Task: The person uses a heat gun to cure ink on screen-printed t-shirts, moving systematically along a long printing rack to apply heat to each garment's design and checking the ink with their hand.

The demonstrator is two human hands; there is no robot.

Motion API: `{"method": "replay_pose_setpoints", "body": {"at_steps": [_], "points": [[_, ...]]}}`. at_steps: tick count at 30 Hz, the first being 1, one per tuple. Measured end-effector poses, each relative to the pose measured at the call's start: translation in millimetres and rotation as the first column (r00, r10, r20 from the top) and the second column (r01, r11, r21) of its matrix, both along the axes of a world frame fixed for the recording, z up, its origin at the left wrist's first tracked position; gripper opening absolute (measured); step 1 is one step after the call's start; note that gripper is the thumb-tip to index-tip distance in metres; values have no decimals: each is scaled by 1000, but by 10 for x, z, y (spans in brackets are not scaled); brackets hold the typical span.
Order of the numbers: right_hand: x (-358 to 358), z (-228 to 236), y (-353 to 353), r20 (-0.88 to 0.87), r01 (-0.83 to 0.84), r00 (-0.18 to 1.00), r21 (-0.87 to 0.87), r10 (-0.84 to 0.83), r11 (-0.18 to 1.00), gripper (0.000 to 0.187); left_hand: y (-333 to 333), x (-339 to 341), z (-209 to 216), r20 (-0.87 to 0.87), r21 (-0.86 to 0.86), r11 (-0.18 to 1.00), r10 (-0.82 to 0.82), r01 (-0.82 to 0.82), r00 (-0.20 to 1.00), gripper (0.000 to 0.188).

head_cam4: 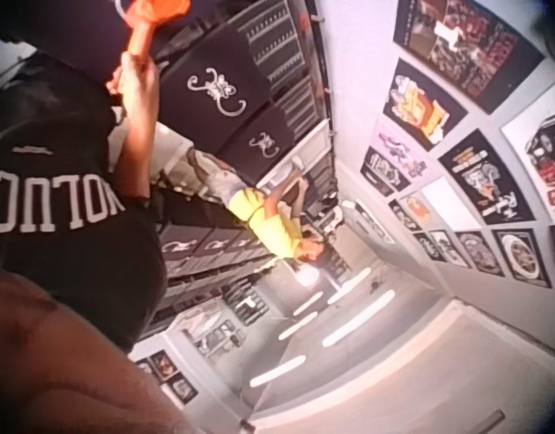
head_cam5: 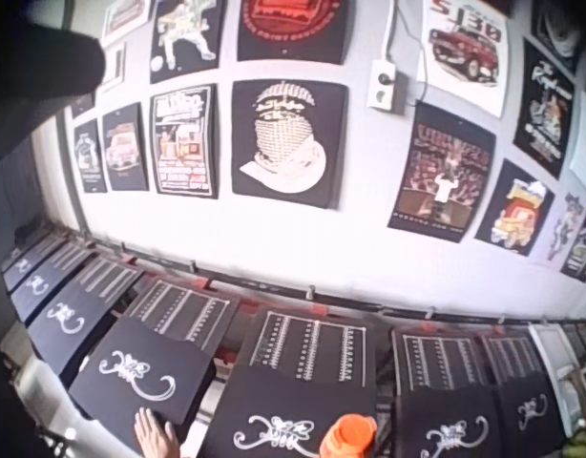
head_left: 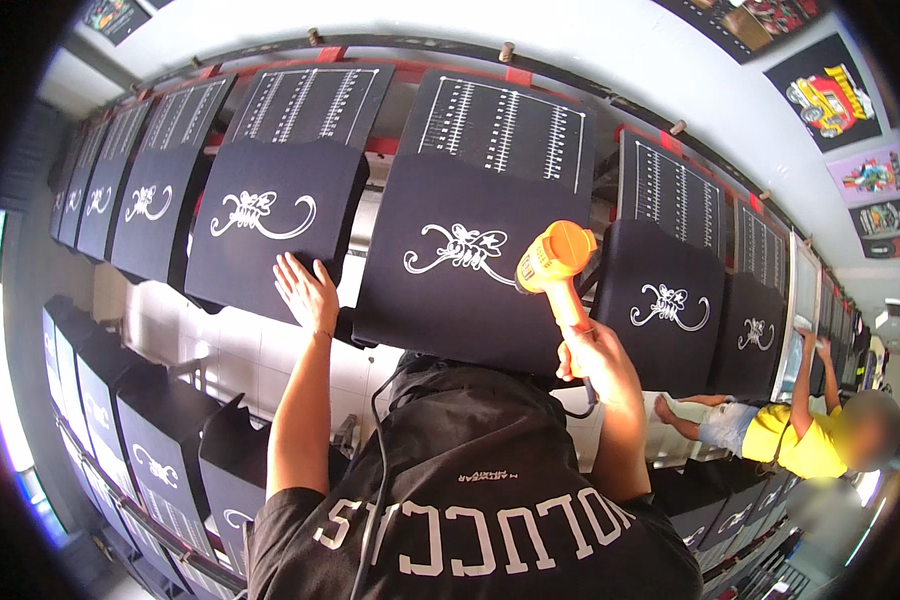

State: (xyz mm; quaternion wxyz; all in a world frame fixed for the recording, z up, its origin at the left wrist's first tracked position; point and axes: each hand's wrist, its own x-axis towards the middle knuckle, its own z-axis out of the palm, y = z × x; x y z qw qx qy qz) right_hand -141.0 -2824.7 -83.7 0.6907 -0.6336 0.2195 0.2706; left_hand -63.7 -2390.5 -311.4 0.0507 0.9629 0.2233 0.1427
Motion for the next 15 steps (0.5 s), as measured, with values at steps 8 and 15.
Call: {"method": "replay_pose_setpoints", "body": {"at_steps": [8, 15], "points": [[-160, -46, -44, 102, 130, 986, 3, -129, 992, 27, -956, 156, 101, -36, -146, 895, -430, 421, 902, 68], [-182, -49, -47, 144, 224, 965, -15, -220, 974, 27, -1461, 487, 111, -57, -174, 764, -638, 621, 768, 68]]}}
